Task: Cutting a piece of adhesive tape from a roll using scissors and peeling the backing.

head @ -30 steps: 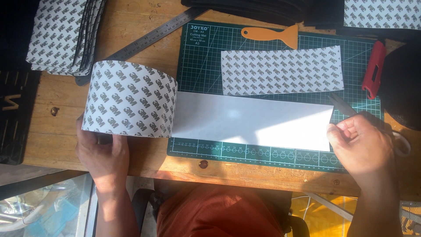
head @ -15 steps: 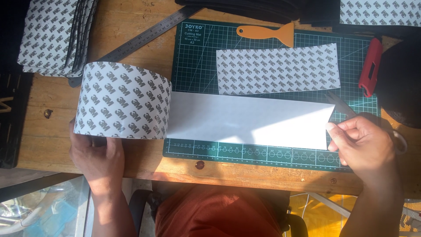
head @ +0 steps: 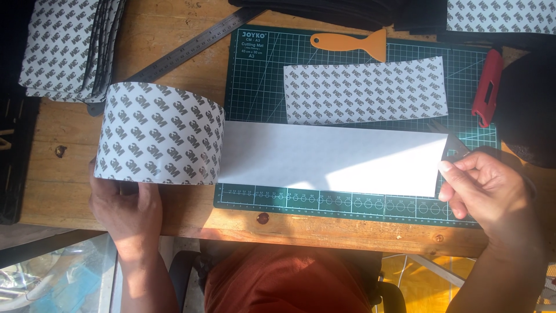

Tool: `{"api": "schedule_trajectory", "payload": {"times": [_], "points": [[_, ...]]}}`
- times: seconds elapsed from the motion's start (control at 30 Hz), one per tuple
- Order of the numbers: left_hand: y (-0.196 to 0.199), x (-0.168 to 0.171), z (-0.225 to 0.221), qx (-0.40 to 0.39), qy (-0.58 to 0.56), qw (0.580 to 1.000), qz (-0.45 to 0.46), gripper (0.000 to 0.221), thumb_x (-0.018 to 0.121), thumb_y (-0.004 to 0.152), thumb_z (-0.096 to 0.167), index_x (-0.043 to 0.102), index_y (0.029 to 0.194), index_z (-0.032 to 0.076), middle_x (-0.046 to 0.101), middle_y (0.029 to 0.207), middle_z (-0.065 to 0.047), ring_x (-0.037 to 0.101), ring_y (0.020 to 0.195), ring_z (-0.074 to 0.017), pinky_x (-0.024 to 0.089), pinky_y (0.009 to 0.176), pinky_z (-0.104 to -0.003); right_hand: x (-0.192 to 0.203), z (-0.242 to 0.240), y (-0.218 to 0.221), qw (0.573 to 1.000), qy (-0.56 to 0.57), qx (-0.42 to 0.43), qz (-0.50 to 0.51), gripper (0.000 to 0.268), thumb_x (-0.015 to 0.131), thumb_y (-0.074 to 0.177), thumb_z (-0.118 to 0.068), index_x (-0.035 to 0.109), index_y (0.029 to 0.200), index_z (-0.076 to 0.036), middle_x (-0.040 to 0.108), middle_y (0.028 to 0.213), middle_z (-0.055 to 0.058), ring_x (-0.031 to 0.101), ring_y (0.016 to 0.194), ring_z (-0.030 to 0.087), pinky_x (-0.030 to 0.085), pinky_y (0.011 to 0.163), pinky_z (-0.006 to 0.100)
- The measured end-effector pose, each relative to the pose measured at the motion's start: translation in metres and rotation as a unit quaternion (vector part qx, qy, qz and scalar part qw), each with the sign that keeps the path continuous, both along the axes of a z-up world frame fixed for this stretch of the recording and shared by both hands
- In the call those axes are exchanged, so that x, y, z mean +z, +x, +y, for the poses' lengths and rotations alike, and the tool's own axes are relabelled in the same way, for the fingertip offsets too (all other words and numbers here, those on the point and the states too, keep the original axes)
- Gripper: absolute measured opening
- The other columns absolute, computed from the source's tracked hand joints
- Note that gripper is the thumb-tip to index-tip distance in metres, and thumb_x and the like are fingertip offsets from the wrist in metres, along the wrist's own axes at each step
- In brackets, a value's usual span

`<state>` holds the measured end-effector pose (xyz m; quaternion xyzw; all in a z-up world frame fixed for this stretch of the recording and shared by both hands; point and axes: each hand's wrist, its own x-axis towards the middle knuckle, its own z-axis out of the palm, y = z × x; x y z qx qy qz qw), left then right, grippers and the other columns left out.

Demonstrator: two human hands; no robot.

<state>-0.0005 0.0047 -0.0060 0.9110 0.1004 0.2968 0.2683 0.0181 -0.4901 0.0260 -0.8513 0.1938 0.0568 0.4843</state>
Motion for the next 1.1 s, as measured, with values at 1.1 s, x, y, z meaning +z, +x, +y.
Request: {"api": "schedule_trajectory", "payload": {"times": [1.1], "points": [[0.001, 0.007, -0.002, -0.024, -0.013, 1.000, 0.003, 0.035, 0.066, 0.103, 0.010, 0.057, 0.133, -0.005, 0.067, 0.115, -0.023, 0.068, 0.099, -0.0441, 0.049, 0.080, -0.047, -0.001, -0.011, -0.004, 0.999, 0.018, -0.016, -0.046, 0.018, 0.058, 0.117, -0.016, 0.051, 0.106, -0.004, 0.055, 0.074, 0.011, 0.038, 0.048, 0.017, 0.034, 0.049, 0.032]]}}
